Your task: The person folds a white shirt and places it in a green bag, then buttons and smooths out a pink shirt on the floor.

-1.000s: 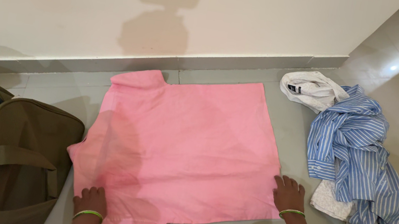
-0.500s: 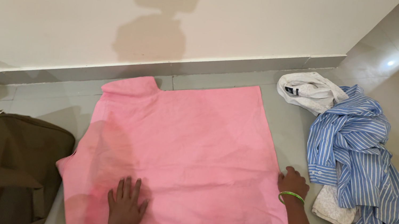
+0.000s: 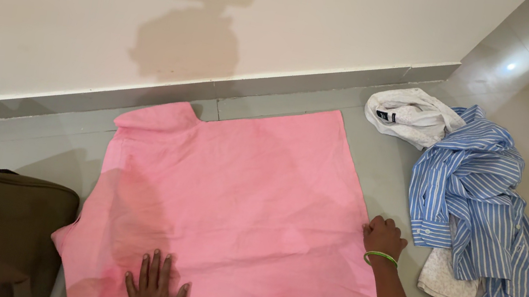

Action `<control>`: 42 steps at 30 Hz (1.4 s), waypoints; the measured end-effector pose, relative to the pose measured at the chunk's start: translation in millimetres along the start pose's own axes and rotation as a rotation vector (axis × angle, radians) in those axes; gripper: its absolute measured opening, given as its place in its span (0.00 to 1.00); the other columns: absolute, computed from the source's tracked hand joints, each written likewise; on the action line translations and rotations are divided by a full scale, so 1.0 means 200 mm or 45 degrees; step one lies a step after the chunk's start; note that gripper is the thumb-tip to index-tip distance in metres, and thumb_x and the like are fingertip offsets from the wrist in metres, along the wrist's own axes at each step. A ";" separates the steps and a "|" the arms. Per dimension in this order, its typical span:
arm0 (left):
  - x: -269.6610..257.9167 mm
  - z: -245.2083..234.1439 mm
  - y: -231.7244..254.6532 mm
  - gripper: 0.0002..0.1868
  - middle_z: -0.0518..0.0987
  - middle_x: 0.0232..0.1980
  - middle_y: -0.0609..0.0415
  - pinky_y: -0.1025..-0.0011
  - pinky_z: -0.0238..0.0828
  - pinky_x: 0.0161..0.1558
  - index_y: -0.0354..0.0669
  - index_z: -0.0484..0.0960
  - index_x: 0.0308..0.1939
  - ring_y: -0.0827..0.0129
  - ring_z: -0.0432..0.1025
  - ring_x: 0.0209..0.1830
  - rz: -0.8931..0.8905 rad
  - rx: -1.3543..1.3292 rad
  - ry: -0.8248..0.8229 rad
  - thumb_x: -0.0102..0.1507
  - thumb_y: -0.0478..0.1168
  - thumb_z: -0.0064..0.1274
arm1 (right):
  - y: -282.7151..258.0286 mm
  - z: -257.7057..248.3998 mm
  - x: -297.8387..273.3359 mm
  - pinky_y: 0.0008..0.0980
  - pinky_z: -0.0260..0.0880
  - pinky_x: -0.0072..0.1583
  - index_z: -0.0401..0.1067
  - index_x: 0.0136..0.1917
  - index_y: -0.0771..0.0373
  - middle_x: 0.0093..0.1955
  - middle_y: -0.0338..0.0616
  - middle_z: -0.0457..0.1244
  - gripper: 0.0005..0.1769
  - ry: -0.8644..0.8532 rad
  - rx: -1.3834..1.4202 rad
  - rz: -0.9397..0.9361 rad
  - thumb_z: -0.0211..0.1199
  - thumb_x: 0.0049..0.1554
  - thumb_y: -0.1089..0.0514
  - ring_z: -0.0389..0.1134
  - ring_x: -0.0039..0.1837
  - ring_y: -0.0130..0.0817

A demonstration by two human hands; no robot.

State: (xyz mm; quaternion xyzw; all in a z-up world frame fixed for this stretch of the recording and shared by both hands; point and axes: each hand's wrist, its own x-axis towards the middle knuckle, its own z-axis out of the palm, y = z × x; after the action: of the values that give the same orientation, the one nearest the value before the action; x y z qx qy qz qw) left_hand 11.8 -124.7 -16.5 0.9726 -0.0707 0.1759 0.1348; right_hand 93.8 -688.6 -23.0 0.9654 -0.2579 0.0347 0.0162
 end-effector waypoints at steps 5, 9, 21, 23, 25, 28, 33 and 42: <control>-0.02 0.05 -0.02 0.43 0.64 0.75 0.46 0.30 0.43 0.70 0.43 0.66 0.69 0.51 0.57 0.77 -0.088 -0.018 0.054 0.56 0.63 0.50 | 0.00 0.00 0.02 0.57 0.64 0.51 0.70 0.47 0.50 0.48 0.37 0.66 0.14 0.065 0.107 0.031 0.68 0.54 0.43 0.70 0.51 0.44; -0.05 0.08 -0.04 0.42 0.68 0.73 0.43 0.33 0.44 0.72 0.34 0.69 0.68 0.51 0.61 0.75 -0.134 -0.065 0.087 0.57 0.60 0.50 | -0.03 -0.03 0.01 0.56 0.64 0.52 0.70 0.45 0.51 0.46 0.37 0.67 0.14 0.048 0.086 0.044 0.68 0.56 0.42 0.70 0.50 0.44; -0.06 0.15 -0.07 0.37 0.76 0.67 0.42 0.38 0.47 0.74 0.34 0.74 0.63 0.51 0.68 0.71 -0.089 -0.041 0.266 0.59 0.59 0.50 | -0.01 -0.02 0.05 0.57 0.64 0.48 0.71 0.41 0.52 0.44 0.38 0.67 0.11 0.062 0.261 0.039 0.70 0.52 0.49 0.71 0.48 0.44; -0.06 0.19 -0.06 0.37 0.76 0.66 0.42 0.39 0.48 0.75 0.35 0.74 0.63 0.51 0.69 0.70 -0.080 -0.107 0.397 0.61 0.61 0.49 | 0.00 0.00 0.06 0.58 0.65 0.49 0.71 0.42 0.53 0.43 0.39 0.67 0.10 0.042 0.227 0.042 0.69 0.54 0.50 0.71 0.48 0.45; -0.07 0.23 -0.07 0.37 0.77 0.65 0.42 0.40 0.48 0.75 0.34 0.75 0.62 0.50 0.70 0.69 -0.053 -0.099 0.411 0.62 0.62 0.48 | -0.01 0.01 0.06 0.58 0.65 0.49 0.70 0.43 0.52 0.42 0.39 0.67 0.08 0.012 0.188 0.052 0.67 0.55 0.51 0.72 0.47 0.45; -0.08 0.28 -0.12 0.37 0.79 0.65 0.43 0.41 0.47 0.76 0.35 0.77 0.61 0.51 0.71 0.69 -0.057 -0.080 0.457 0.63 0.63 0.46 | -0.03 -0.01 0.06 0.56 0.67 0.50 0.70 0.45 0.51 0.41 0.38 0.68 0.05 0.007 0.192 0.040 0.64 0.55 0.55 0.73 0.47 0.45; -0.07 0.35 -0.14 0.36 0.80 0.63 0.44 0.41 0.44 0.76 0.36 0.79 0.58 0.51 0.72 0.67 -0.028 -0.061 0.545 0.64 0.65 0.44 | -0.08 -0.17 0.01 0.49 0.72 0.48 0.73 0.46 0.52 0.46 0.43 0.67 0.05 0.065 0.402 -0.067 0.62 0.55 0.60 0.71 0.46 0.50; -0.10 0.29 -0.12 0.34 0.79 0.63 0.42 0.38 0.49 0.75 0.34 0.78 0.58 0.48 0.72 0.68 -0.080 -0.002 0.351 0.61 0.60 0.46 | -0.27 -0.44 -0.05 0.46 0.73 0.51 0.79 0.50 0.52 0.53 0.38 0.67 0.11 0.033 0.567 -0.248 0.58 0.58 0.63 0.71 0.50 0.49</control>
State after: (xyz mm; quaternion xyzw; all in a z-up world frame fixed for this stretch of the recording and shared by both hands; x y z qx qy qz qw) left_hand 16.9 -116.2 -81.3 0.9408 -0.0213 0.3036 0.1493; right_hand 107.0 -631.5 62.8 0.9649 -0.1494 0.1015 -0.1905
